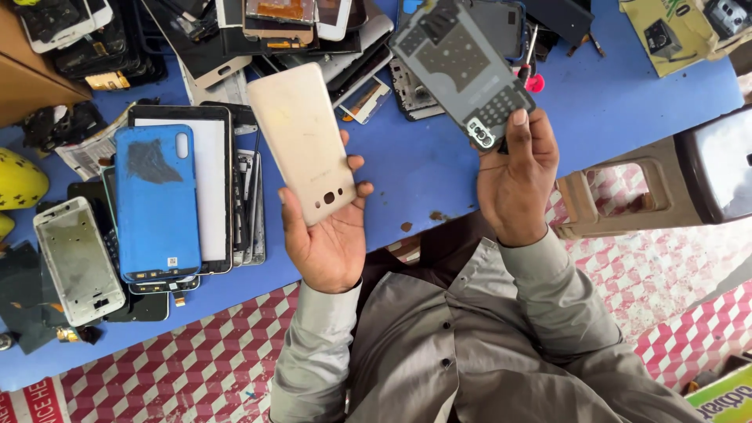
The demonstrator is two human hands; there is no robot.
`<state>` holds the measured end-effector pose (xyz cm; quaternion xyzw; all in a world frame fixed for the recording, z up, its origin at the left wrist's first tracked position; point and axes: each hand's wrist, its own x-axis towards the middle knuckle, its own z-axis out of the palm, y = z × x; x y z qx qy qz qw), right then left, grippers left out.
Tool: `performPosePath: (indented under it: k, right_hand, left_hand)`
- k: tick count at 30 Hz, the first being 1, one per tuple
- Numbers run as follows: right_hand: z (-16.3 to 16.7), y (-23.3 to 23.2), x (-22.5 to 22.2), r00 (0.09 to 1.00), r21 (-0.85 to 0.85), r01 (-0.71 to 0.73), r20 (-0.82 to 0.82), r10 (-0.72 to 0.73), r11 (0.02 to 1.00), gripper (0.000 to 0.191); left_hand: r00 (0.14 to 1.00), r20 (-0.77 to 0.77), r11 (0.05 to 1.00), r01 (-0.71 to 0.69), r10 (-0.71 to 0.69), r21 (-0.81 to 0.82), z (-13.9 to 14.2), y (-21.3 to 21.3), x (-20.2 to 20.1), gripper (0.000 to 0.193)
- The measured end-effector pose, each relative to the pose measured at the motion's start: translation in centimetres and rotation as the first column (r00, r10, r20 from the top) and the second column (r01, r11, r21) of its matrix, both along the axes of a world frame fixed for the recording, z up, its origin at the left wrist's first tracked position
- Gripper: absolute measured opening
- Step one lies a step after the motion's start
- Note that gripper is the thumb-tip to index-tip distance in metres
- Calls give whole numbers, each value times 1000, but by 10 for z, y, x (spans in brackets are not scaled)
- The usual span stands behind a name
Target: The person cleans the back of a blue phone case using a toothbrush and a screwdriver to scrape off residue. They then switch to a beige phone case and continue scraping residue from its back with the screwdriver.
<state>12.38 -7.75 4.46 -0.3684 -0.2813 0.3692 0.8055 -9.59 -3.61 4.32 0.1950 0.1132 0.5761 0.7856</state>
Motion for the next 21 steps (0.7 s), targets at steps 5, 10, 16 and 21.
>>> performPosePath:
  k: [5,10,16,21]
  right_hand:
    - [15,24,-8,986,41,-140,97,136,989,22]
    - [49,78,-20,924,-50,-292,241,295,955,18]
    - [51,73,-32,904,-211,-153,364,223,965,36]
    - [37,9,-24,835,-194,-88,521,178,977,33]
  left_hand:
    - [999,-46,999,-13,15,34,0,1,-3,65]
    - [991,-99,995,-81,87,59,9,-5,-5,62]
    - [982,-119,987,-135,144,82,10,-8,-12,61]
    - [959,-251,989,-112,133,97,0,-5,-9,74]
